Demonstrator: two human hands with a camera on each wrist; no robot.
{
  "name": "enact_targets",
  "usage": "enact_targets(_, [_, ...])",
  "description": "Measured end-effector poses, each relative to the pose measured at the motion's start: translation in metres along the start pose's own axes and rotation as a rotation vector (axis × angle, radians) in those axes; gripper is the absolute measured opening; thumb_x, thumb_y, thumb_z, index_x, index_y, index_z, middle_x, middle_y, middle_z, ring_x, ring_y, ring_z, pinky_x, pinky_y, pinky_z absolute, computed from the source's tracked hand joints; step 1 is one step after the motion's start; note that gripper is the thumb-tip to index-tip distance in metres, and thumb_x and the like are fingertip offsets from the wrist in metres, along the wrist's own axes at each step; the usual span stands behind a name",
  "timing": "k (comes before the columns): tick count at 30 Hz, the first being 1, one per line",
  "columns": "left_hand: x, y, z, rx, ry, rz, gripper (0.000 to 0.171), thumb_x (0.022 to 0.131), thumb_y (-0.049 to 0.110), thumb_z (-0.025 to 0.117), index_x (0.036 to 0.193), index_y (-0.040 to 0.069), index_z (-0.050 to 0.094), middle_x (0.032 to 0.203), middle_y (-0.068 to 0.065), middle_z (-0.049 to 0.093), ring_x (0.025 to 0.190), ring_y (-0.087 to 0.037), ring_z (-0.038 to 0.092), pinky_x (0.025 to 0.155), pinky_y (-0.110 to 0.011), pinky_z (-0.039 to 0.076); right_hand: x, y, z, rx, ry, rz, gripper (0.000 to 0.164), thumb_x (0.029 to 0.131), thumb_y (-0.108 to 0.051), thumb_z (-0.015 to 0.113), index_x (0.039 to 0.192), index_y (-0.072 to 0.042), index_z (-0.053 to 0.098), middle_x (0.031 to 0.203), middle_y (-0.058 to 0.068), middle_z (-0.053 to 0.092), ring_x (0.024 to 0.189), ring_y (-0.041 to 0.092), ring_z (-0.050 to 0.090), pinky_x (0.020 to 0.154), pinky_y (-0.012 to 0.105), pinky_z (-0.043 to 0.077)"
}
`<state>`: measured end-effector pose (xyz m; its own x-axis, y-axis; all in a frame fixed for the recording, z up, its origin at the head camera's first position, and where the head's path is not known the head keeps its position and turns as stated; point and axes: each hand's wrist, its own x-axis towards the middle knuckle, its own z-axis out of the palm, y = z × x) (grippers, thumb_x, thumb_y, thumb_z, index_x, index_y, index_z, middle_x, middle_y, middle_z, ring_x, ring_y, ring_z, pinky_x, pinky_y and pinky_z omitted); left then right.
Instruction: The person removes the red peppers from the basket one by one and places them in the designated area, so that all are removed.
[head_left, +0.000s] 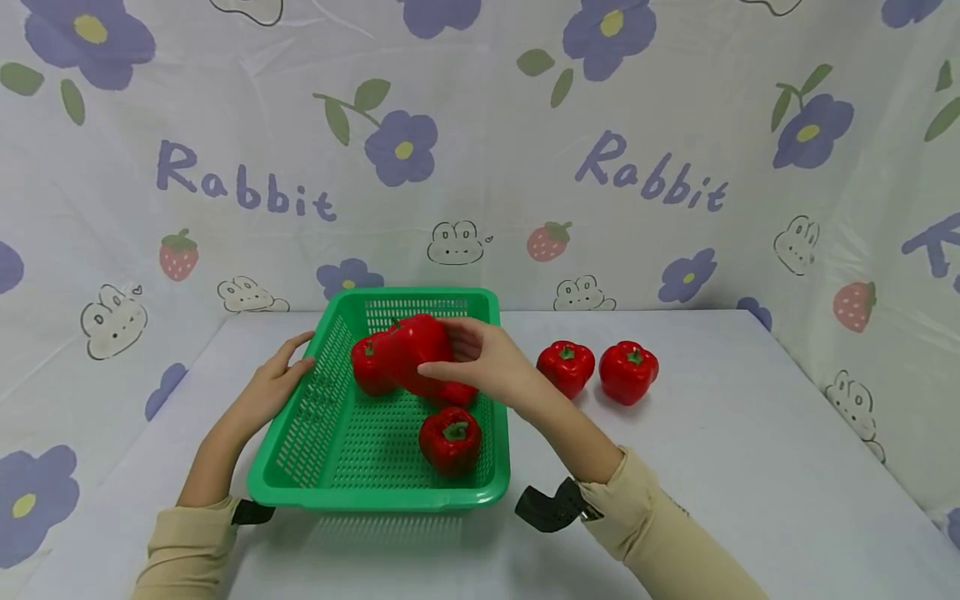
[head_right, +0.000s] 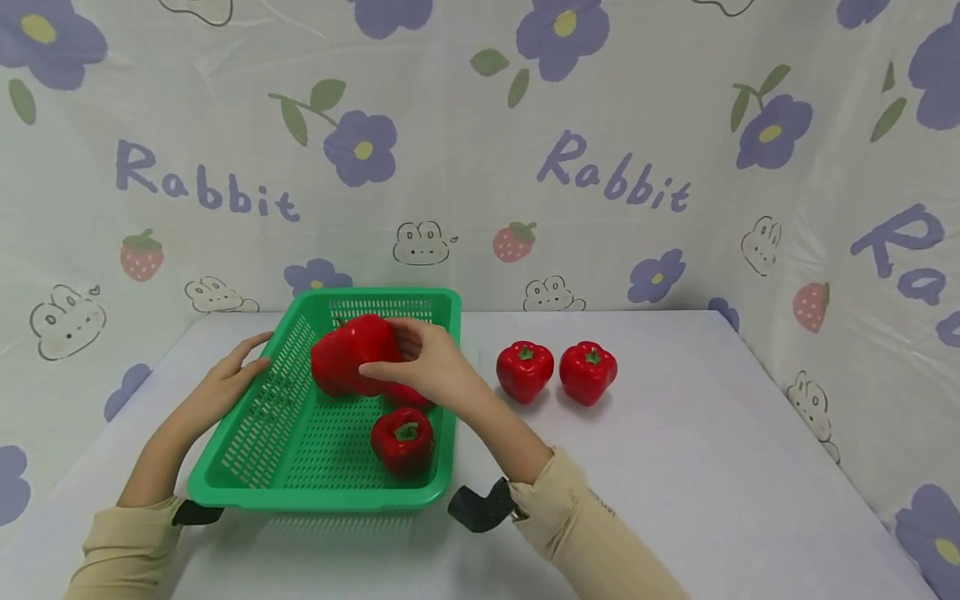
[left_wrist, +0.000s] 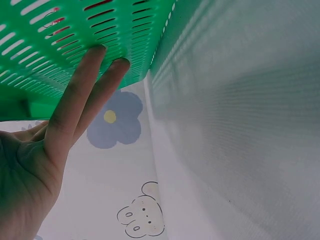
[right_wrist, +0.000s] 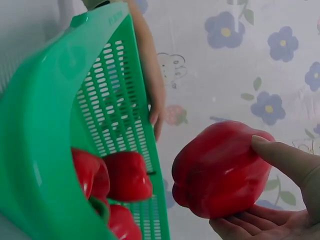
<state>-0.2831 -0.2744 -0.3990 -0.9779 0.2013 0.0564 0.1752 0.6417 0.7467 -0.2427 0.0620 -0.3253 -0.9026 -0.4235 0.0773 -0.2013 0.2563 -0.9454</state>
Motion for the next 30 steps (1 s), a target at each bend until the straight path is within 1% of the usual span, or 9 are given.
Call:
enact_targets(4, [0.0,0.0,0.0,0.01,0.002,0.004,0.061,0.106,0.04,0.034,0.158,0.013,0.015,0.127,-0.032,0.059,0.09,-0.021,0.068,0.076,-0.033,0.052,-0.006,0.003,-0.012,0.007,0.038,0.005,0.065,0.089,-0.018,0.072,0.146,-0.009,0.043,0.144,0.011,0.054,0.134,0.027,0.052,0.104,0.039,0.047])
enact_targets(8, [0.0,-0.001,0.001,0.012,0.006,0.003,0.06,0.106,0.041,0.034,0.157,0.014,0.016,0.128,-0.031,0.058,0.091,-0.022,0.068,0.077,-0.034,0.052,-0.015,0.006,-0.027,0.02,0.084,0.016,0.067,0.089,-0.022,0.073,0.147,-0.011,0.042,0.145,0.009,0.053,0.135,0.025,0.05,0.104,0.039,0.046])
enact_targets(11, [0.001,-0.002,0.001,0.015,0.007,0.004,0.06,0.106,0.04,0.034,0.157,0.014,0.016,0.128,-0.031,0.058,0.093,-0.023,0.068,0.078,-0.034,0.052,-0.021,0.01,-0.038,0.017,0.13,0.028,0.067,0.088,-0.024,0.073,0.147,-0.013,0.042,0.145,0.007,0.052,0.135,0.024,0.051,0.103,0.039,0.047])
enact_targets(16, [-0.001,-0.001,0.001,0.023,0.011,-0.001,0.06,0.106,0.041,0.033,0.158,0.015,0.016,0.131,-0.031,0.056,0.098,-0.027,0.067,0.083,-0.039,0.05,-0.029,0.018,-0.058,0.0,0.207,0.061,0.069,0.088,-0.028,0.073,0.148,-0.015,0.041,0.146,0.007,0.052,0.135,0.024,0.051,0.104,0.041,0.047])
enact_targets(21, [-0.002,0.0,0.001,0.013,0.004,-0.003,0.061,0.106,0.042,0.033,0.158,0.016,0.015,0.132,-0.031,0.055,0.099,-0.028,0.067,0.085,-0.042,0.05,-0.037,0.026,-0.079,0.006,0.271,0.095,0.073,0.09,-0.03,0.071,0.151,-0.015,0.035,0.15,0.008,0.047,0.138,0.026,0.047,0.108,0.045,0.042])
enact_targets(25, [-0.001,0.0,0.001,0.019,0.007,-0.006,0.061,0.106,0.042,0.033,0.158,0.016,0.015,0.132,-0.031,0.055,0.099,-0.028,0.067,0.085,-0.042,0.05,-0.044,0.032,-0.094,-0.004,0.317,0.125,0.078,0.09,-0.033,0.071,0.154,-0.014,0.03,0.153,0.008,0.043,0.141,0.026,0.043,0.111,0.045,0.038])
enact_targets(30, [-0.001,0.0,0.001,0.022,0.008,-0.004,0.06,0.106,0.041,0.033,0.158,0.016,0.015,0.132,-0.031,0.055,0.1,-0.029,0.066,0.086,-0.044,0.05,-0.052,0.042,-0.11,-0.01,0.366,0.153,0.082,0.089,-0.039,0.071,0.155,-0.016,0.028,0.155,0.007,0.041,0.143,0.025,0.04,0.116,0.049,0.031])
